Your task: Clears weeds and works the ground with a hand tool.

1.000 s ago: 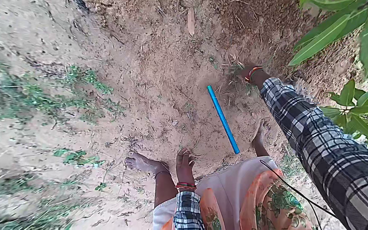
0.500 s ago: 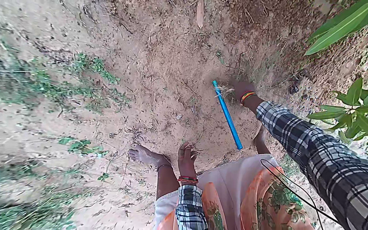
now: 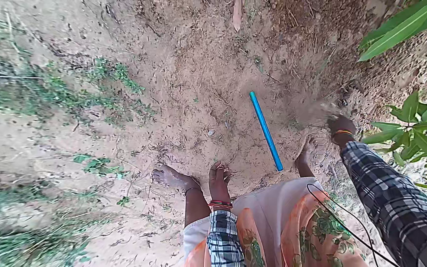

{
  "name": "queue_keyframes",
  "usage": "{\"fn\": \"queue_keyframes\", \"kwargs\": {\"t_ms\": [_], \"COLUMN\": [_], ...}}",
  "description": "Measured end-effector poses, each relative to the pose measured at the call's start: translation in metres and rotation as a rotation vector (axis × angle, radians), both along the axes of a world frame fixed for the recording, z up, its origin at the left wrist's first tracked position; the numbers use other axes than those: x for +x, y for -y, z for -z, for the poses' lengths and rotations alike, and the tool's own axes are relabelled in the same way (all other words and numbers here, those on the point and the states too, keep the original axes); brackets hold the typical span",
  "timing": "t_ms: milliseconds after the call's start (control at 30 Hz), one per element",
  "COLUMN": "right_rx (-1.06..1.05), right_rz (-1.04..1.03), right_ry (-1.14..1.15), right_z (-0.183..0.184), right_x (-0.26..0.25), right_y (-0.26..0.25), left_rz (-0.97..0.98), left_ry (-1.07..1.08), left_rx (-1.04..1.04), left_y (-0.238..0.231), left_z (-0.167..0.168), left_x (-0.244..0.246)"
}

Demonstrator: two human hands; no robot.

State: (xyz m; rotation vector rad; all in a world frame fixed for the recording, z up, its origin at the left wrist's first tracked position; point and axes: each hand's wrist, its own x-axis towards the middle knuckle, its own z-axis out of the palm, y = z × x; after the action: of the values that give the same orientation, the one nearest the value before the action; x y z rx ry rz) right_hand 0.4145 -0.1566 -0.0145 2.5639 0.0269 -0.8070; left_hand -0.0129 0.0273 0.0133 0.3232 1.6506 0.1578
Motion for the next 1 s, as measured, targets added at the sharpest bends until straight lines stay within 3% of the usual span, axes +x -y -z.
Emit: {"fn": "queue_keyframes", "kwargs": {"t_ms": [133, 233, 400, 500, 633, 667, 733, 800, 900, 1000], "right_rx": [0.102, 0.204, 0.466, 0.572, 0.440, 0.411, 0.495, 0.741, 0.976, 0.609], "right_rz": [0.116, 0.020, -0.166, -0.245, -0.422, -0.492, -0.569, -0.489, -0.368, -0.202], "right_ry": [0.121, 0.034, -0.320, -0.610, -1.018, -1.070, -1.107, -1.051, -0.686, -0.362], "right_z": [-0.045, -0.049, -0.054, -0.068, -0.112, -0.111, -0.096, -0.089, -0.066, -0.031], "right_x": [0.004, -0.033, -0.177, -0.273, -0.360, -0.369, -0.372, -0.356, -0.304, -0.243], "right_y": [0.012, -0.049, -0.195, -0.252, -0.296, -0.299, -0.294, -0.282, -0.257, -0.214], "left_rz": [-0.017, -0.015, 0.003, 0.008, -0.200, -0.272, -0.367, -0.402, -0.547, -0.581], "left_ry": [0.020, 0.031, 0.156, 0.283, 0.287, 0.181, 0.036, 0.017, -0.052, -0.110], "left_rx": [0.010, 0.019, 0.071, 0.094, 0.316, 0.245, 0.164, 0.294, 0.183, 0.284], "left_y": [-0.010, -0.022, -0.045, -0.060, -0.062, -0.078, -0.101, -0.090, -0.110, -0.118], "left_z": [-0.006, -0.013, -0.027, -0.034, -0.029, -0.044, -0.060, -0.042, -0.065, -0.071], "left_x": [0.001, 0.001, -0.008, -0.023, -0.047, -0.044, -0.040, -0.050, -0.050, -0.056]}}
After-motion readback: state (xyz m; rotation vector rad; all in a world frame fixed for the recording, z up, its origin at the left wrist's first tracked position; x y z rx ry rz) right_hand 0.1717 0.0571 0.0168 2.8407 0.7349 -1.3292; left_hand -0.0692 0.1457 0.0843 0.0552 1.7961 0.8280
